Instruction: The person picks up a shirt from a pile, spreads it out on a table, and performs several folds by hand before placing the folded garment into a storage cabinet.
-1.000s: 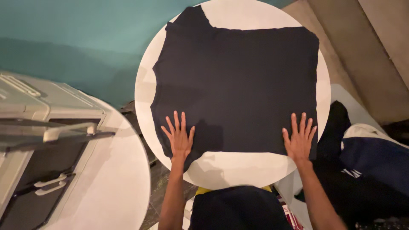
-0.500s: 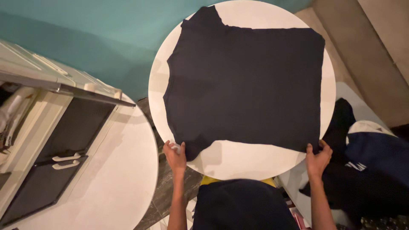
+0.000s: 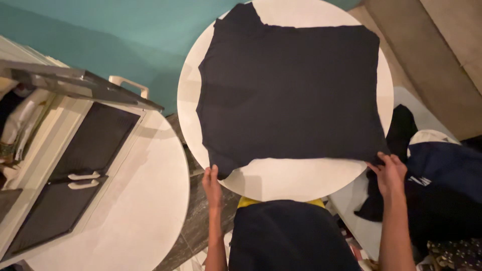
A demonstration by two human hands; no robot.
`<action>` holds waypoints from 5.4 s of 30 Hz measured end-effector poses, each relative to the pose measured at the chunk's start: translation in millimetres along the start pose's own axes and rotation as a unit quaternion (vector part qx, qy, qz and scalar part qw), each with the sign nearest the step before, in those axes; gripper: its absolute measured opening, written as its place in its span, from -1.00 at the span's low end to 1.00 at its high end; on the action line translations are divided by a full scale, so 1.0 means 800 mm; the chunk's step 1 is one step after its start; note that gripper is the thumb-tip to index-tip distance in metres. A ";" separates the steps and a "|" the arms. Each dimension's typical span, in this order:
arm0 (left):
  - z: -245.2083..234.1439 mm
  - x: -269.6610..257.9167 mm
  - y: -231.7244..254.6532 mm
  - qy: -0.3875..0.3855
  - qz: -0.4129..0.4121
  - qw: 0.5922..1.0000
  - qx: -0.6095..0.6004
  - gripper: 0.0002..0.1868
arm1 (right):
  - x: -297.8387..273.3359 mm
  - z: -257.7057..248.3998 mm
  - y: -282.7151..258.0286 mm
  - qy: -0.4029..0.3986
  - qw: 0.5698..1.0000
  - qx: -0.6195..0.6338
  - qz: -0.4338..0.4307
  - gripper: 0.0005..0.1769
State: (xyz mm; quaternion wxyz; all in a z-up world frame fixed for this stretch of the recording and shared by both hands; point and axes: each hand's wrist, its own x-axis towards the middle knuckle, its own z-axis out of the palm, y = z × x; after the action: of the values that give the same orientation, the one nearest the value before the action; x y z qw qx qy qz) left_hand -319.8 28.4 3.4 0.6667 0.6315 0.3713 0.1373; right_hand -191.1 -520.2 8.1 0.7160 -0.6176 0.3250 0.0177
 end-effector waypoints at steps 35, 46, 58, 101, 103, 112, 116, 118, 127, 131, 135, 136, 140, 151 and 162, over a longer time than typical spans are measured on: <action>0.028 -0.054 0.099 0.017 0.265 0.894 0.360 -0.34 | -0.042 0.027 0.065 0.106 0.916 -0.328 -0.205 -0.44; -0.031 -0.002 -0.080 0.069 0.096 0.986 0.120 -0.82 | -0.042 0.017 0.059 0.115 0.928 -0.291 -0.202 -0.41; -0.024 -0.045 0.033 0.123 0.237 0.922 0.281 -0.76 | -0.088 0.068 0.007 0.130 0.762 -0.517 -0.367 -0.50; 0.012 0.002 0.036 -0.029 0.240 0.855 0.459 -0.44 | -0.258 0.372 0.077 -0.361 0.717 -0.538 -0.256 -0.65; 0.011 -0.005 0.037 -0.057 0.271 0.840 0.467 -0.31 | -0.241 0.379 0.081 -0.344 0.731 -0.479 -0.343 -0.64; 0.016 -0.007 0.045 -0.122 0.102 0.779 0.607 0.01 | -0.163 0.331 0.081 -0.413 0.686 -0.499 -0.331 -0.60; 0.051 0.025 0.011 -0.068 0.287 0.808 0.510 -0.51 | -0.118 0.342 0.076 -0.281 0.787 -0.427 -0.346 -0.62; 0.077 0.045 0.012 -0.098 0.339 0.815 0.459 -0.52 | -0.093 0.364 0.068 -0.264 0.784 -0.422 -0.372 -0.58; 0.090 0.051 0.071 -0.094 0.280 0.783 0.547 0.07 | -0.054 0.388 0.021 -0.228 0.666 -0.616 -0.354 0.21; 0.096 0.066 0.045 -0.095 0.259 0.790 0.548 -0.09 | -0.044 0.366 0.032 -0.227 0.740 -0.532 -0.342 -0.02; 0.108 0.118 0.002 -0.152 0.285 0.843 0.430 -0.44 | -0.006 0.279 0.061 -0.117 0.832 -0.418 -0.346 -0.54; 0.111 0.130 -0.001 -0.165 0.287 0.842 0.426 -0.44 | 0.004 0.255 0.065 -0.104 0.833 -0.422 -0.342 -0.54; 0.130 0.144 0.033 -0.156 0.332 0.742 0.561 -0.24 | 0.007 0.189 0.045 -0.063 0.765 -0.539 -0.345 -0.30; 0.155 0.139 0.084 -0.123 0.270 0.753 0.587 -0.26 | -0.018 0.205 -0.025 0.038 0.787 -0.516 -0.337 -0.39; 0.251 0.186 0.095 -0.217 0.385 0.688 0.575 -0.23 | 0.063 0.271 -0.030 -0.129 0.622 -0.668 -0.387 -0.21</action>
State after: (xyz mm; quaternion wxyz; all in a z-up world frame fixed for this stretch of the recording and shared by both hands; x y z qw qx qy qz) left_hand -61.6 -10.7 12.4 0.1235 0.9909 -0.0533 0.0002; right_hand -45.0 -350.6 10.5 0.0817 -0.9862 -0.1408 0.0305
